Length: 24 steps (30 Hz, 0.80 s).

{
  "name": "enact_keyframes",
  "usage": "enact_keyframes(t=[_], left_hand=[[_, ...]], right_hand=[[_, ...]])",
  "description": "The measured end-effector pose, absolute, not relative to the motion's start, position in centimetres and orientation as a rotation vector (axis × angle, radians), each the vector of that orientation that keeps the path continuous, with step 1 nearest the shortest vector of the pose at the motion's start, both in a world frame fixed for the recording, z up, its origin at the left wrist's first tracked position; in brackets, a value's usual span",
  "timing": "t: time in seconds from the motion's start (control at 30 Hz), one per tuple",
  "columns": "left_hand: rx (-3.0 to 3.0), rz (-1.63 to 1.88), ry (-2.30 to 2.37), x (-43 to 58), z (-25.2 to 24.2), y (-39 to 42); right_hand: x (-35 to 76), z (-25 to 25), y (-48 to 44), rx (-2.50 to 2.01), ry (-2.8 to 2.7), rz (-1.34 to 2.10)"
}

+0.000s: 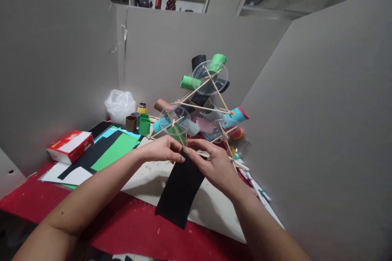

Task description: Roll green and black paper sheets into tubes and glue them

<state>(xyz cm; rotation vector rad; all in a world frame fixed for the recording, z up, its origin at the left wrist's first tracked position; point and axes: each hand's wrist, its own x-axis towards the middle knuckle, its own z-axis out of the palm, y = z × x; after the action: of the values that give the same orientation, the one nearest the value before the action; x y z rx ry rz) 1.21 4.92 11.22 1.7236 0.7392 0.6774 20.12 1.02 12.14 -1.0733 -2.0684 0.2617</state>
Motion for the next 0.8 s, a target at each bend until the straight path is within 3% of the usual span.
enact_keyframes(t=[0.13,0.37,0.57,0.8], left_hand=[[1.871,0.654,0.749,1.0,10.6,4.9],[1.639,0.721,0.695,-0.2,7.1,5.2],[1.652,0.558,0.626,-1.6,5.6,5.4],[1.432,0.556,0.639,-1.5,3.6,5.7]], right_hand=[[19.5,11.3,2.2,-1.104,-2.072,0.504],[19.9,9.7,4.2,-1.13,-1.695,0.871],[19.8,8.7,4.9,-1.189,-1.708,1.319],[19.9,7.6,5.7,-1.268,-1.674,1.339]])
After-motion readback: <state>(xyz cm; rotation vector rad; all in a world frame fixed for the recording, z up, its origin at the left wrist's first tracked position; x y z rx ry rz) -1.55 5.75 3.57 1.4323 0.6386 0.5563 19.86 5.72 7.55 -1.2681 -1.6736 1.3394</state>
